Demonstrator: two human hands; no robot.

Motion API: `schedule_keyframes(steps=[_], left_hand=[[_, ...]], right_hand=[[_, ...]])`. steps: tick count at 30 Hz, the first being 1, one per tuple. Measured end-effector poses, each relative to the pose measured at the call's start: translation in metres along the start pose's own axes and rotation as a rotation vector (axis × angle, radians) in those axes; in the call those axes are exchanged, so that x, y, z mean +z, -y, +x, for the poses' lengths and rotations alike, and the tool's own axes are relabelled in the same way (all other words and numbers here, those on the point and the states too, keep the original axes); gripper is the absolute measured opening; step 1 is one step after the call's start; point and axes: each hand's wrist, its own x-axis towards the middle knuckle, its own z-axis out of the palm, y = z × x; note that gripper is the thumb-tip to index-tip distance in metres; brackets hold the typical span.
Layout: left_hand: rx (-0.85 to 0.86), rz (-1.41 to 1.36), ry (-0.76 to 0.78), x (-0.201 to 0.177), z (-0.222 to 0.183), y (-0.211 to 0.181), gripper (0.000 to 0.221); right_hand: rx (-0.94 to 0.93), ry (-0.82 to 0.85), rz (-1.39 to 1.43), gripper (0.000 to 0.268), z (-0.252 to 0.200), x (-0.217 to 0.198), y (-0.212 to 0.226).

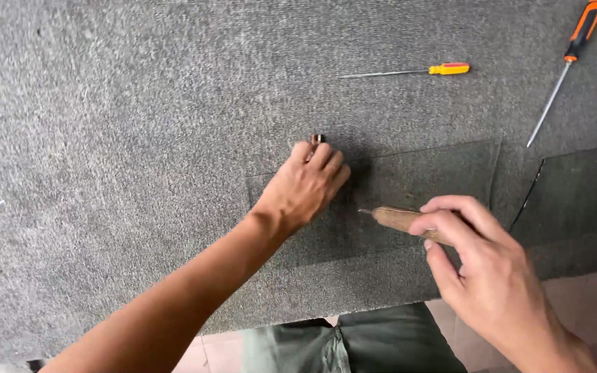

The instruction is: The person uses a wooden-handled punch tool to tap and loosen a small metal lock mechanism on a gray workbench. They then disassemble the lock by hand, remove a small internal component, and reassemble the lock with the component in place.

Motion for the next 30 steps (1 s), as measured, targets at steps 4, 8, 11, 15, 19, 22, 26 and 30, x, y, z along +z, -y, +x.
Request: schedule_keyframes(steps=[4,8,11,15,19,22,26,30], left_hand=[[-0.023,-0.022,0.034,0.011,0.0,-0.007,0.068],[-0.155,-0.214,0.066,0.014,-0.016,-0.017,0.082],[-0.582,-0.666,-0.363,0.018,-0.035,-0.031,0.051],[-0.968,-0.918,-0.526,0.025,-0.044,-0.053,0.05],[-1.091,-0.851,-0.643,0.023,-0.037,-0.059,0.042],[-1.121,-0.801,-0.644,0.03,-0.034,-0.065,0.043],[-1.138,-0.737,-0.665,0.037,-0.031,-0.07,0.044],[-1.122,-0.723,-0.665,0.038,-0.032,-0.069,0.047]], right_hand=[[-0.019,-0.053,0.036,0.023,-0.002,0.004,0.001],[-0.023,-0.093,0.049,0.028,0.003,0.011,-0.003],[-0.022,-0.132,0.042,0.03,0.011,0.016,0.001],[-0.109,-0.237,0.05,0.032,0.026,0.019,0.021],[-0.164,-0.236,0.024,0.03,0.043,0.025,0.039],[-0.217,-0.238,0.026,0.029,0.051,0.029,0.046],[-0.213,-0.216,-0.03,0.03,0.052,0.033,0.048],[-0.189,-0.202,-0.093,0.028,0.052,0.034,0.051]])
